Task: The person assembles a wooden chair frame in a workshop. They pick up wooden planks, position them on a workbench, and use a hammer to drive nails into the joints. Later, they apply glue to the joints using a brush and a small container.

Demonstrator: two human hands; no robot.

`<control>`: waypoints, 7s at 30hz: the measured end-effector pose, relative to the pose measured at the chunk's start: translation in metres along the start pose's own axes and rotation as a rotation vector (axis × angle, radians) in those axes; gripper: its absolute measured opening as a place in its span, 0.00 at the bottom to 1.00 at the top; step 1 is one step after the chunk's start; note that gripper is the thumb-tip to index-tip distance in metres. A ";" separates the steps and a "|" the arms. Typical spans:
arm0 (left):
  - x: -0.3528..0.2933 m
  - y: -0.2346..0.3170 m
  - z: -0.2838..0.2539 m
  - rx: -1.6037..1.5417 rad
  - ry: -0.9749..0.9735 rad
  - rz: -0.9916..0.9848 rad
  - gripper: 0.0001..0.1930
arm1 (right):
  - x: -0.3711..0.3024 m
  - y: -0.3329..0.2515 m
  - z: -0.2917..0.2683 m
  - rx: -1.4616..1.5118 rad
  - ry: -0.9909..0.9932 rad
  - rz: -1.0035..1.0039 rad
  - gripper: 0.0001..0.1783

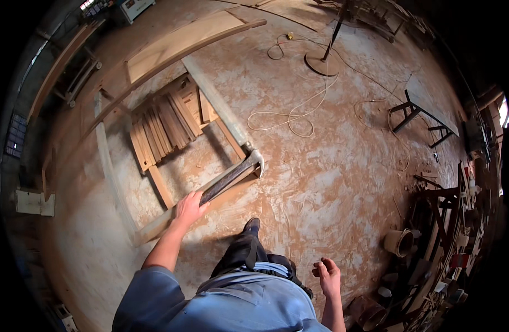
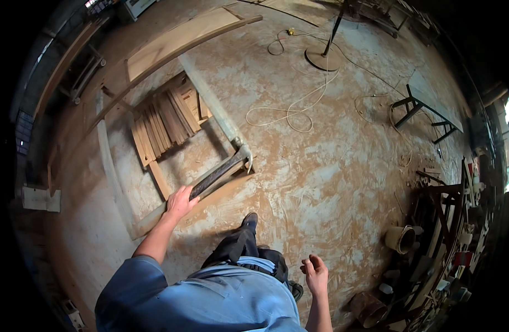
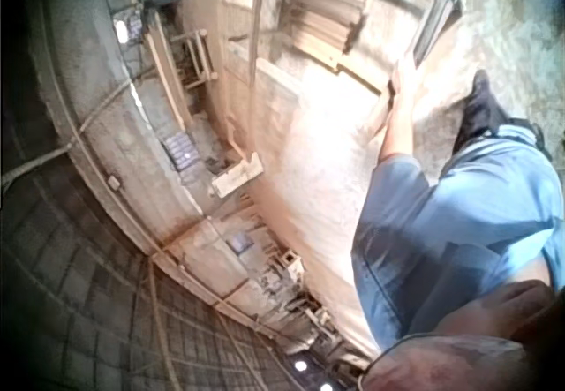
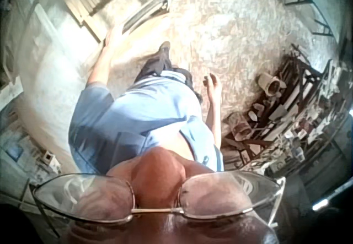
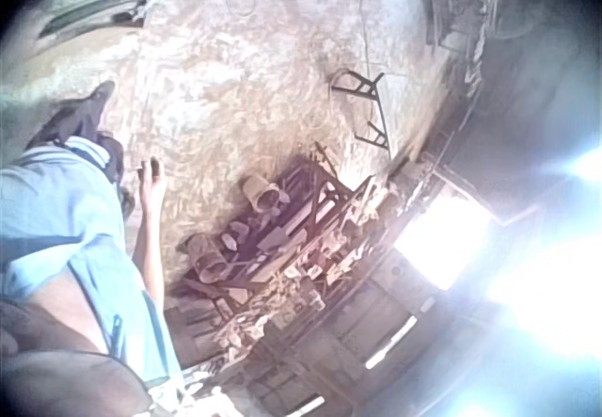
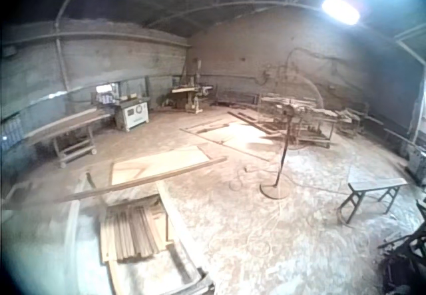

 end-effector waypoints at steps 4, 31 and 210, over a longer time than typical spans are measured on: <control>-0.001 0.002 0.003 0.127 0.074 0.044 0.24 | 0.025 0.018 -0.014 -0.049 -0.045 0.139 0.18; 0.352 0.307 0.076 0.120 0.373 -0.433 0.10 | 0.522 -0.271 -0.375 -0.283 -0.041 -0.244 0.11; 3.357 3.246 1.248 -0.591 -0.344 -0.218 0.28 | 3.459 -1.844 -2.717 1.197 -0.490 0.000 0.32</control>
Point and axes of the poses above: each hand's wrist, its own x-axis towards the middle knuckle, its own z-axis out of the palm, y = z × x, the point moved 10 cm from there along x, towards the middle knuckle, and after that the axes turned 12 degrees about -x, right-handed, at the moved point
